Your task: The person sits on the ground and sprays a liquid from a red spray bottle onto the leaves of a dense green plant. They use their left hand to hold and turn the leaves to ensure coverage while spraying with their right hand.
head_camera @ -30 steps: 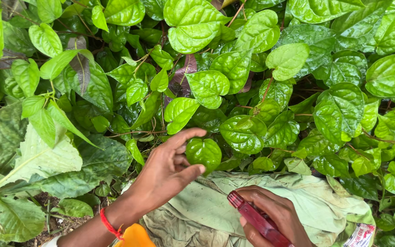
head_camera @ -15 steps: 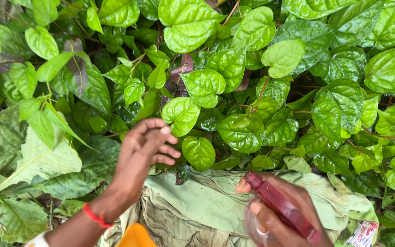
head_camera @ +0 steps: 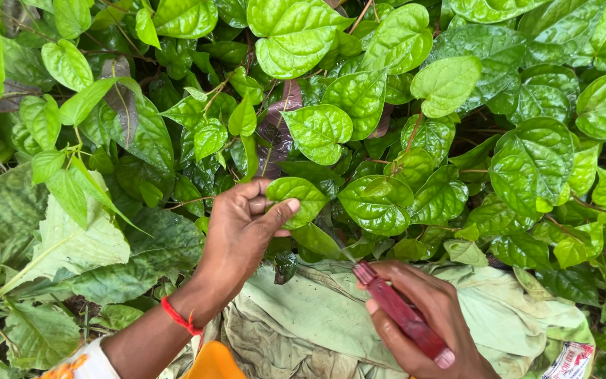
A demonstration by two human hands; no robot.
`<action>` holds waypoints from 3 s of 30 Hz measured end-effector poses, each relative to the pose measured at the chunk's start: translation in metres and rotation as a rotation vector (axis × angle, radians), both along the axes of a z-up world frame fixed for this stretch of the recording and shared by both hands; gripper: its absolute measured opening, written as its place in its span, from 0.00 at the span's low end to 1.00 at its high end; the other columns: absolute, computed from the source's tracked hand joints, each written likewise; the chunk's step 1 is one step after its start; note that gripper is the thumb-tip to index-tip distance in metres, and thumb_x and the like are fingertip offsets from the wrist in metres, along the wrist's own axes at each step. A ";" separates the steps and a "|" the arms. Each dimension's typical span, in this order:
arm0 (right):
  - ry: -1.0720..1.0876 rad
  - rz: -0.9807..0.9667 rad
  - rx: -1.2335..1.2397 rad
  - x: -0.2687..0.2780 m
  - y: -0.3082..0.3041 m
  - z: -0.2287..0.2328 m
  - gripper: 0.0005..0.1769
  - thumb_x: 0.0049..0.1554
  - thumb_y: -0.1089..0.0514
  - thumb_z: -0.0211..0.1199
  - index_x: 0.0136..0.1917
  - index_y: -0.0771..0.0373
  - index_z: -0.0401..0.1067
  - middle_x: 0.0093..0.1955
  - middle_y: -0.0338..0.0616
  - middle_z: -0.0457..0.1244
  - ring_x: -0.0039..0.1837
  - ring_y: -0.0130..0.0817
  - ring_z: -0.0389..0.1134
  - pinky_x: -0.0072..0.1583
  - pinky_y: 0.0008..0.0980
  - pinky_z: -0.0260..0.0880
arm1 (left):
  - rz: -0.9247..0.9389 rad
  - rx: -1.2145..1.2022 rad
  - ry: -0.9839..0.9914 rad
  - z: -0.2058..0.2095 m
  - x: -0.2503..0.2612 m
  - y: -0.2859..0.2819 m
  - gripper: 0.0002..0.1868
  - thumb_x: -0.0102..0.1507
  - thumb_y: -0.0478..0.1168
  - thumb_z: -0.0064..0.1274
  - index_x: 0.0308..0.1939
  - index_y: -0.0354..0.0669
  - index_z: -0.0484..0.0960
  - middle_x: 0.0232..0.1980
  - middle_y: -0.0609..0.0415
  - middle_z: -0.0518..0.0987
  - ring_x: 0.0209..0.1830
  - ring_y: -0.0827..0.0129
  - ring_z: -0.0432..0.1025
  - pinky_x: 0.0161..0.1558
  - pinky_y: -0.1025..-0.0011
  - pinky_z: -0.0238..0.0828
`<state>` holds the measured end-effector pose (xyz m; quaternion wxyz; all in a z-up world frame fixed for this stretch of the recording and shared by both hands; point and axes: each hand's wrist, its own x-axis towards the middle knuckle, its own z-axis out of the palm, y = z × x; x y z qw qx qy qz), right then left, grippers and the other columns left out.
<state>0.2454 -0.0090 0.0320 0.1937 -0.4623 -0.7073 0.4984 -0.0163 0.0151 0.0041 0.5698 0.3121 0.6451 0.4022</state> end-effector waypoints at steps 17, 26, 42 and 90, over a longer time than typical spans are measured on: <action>-0.003 0.026 0.029 0.001 -0.005 -0.002 0.23 0.48 0.60 0.67 0.57 0.68 0.74 0.55 0.52 0.71 0.53 0.43 0.75 0.54 0.35 0.74 | 0.087 -0.055 -0.104 0.011 -0.009 -0.003 0.26 0.65 0.45 0.47 0.66 0.41 0.67 0.45 0.52 0.83 0.30 0.69 0.79 0.35 0.69 0.81; 0.064 0.020 0.095 0.011 -0.013 -0.006 0.19 0.52 0.60 0.66 0.56 0.68 0.74 0.57 0.51 0.71 0.57 0.42 0.73 0.58 0.36 0.73 | 0.071 -0.048 -0.078 0.000 -0.035 -0.028 0.19 0.67 0.41 0.47 0.59 0.36 0.72 0.36 0.44 0.81 0.28 0.63 0.78 0.32 0.67 0.79; -0.062 -0.310 -0.077 0.043 -0.032 -0.004 0.22 0.49 0.62 0.62 0.58 0.67 0.77 0.50 0.47 0.71 0.49 0.31 0.76 0.55 0.30 0.71 | -0.542 0.701 0.576 0.061 0.031 -0.007 0.28 0.69 0.43 0.52 0.68 0.29 0.66 0.65 0.35 0.70 0.61 0.44 0.71 0.60 0.56 0.70; 0.090 -0.220 -0.043 0.023 -0.015 -0.015 0.21 0.49 0.60 0.64 0.56 0.69 0.76 0.51 0.49 0.71 0.54 0.37 0.74 0.59 0.34 0.71 | -0.158 -0.115 -0.103 0.041 0.023 0.066 0.24 0.62 0.52 0.56 0.54 0.40 0.80 0.35 0.48 0.85 0.33 0.70 0.80 0.37 0.74 0.77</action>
